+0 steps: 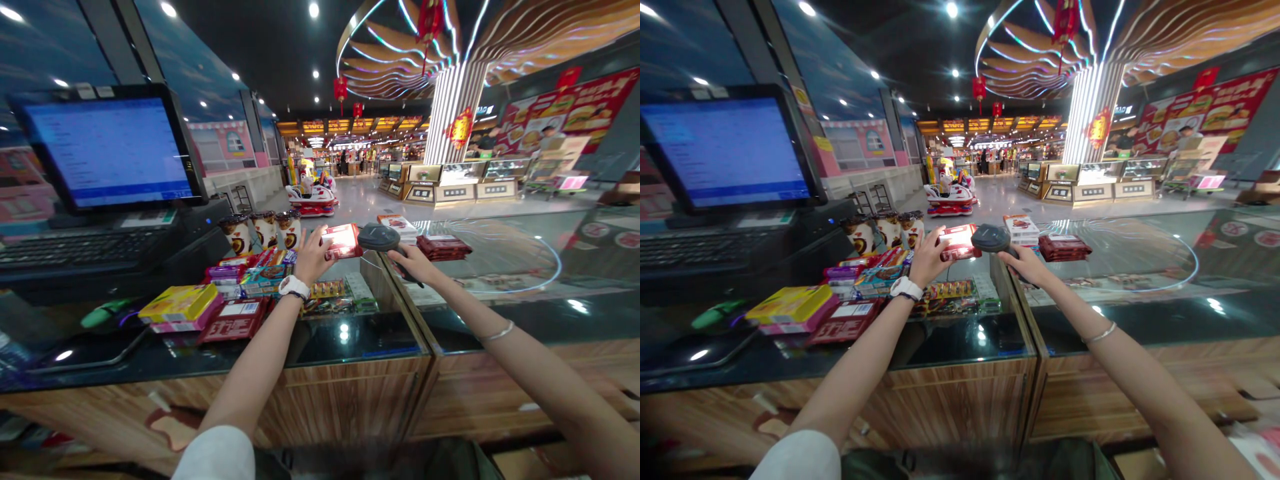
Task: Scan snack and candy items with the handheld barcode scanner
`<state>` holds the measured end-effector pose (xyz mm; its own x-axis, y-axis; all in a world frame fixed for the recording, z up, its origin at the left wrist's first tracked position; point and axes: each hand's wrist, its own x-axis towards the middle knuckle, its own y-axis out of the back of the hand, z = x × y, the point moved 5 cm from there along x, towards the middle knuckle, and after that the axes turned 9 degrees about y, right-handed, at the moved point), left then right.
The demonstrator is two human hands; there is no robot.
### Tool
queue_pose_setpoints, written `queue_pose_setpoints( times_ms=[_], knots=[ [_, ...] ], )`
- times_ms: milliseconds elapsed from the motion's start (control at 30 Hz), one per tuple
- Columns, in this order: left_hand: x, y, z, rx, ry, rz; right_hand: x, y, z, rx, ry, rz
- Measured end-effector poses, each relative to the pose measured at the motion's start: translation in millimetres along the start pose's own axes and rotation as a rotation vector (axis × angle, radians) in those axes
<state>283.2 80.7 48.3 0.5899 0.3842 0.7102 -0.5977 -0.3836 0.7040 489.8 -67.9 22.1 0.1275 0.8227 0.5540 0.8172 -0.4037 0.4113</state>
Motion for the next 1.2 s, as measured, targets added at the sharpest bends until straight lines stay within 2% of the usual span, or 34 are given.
queue_pose_setpoints(
  times_ms=[433, 633, 900, 1067, 1200],
  knots=[
    [-0.2, 1.3, 0.2, -0.007, 0.008, 0.001, 0.2, -2.0, 3.7, 0.082, 0.009, -0.02],
    [0.1, 1.7, -0.6, -0.025, 0.011, 0.003, 1.5, 2.0, 6.9, 0.263, -0.01, 0.033],
    [0.5, 4.3, -1.1, -0.007, 0.013, 0.021, 6.2, 12.5, 12.8, 0.331, 0.144, 0.185],
    [0.8, 4.6, -1.4, 0.0, 0.016, 0.026, 7.7, 9.9, 25.3, 0.235, 0.163, 0.217],
    [1.1, 4.1, -2.0, 0.005, 0.017, 0.031, 7.0, 6.4, 27.3, 0.099, 0.217, 0.096]
  ],
)
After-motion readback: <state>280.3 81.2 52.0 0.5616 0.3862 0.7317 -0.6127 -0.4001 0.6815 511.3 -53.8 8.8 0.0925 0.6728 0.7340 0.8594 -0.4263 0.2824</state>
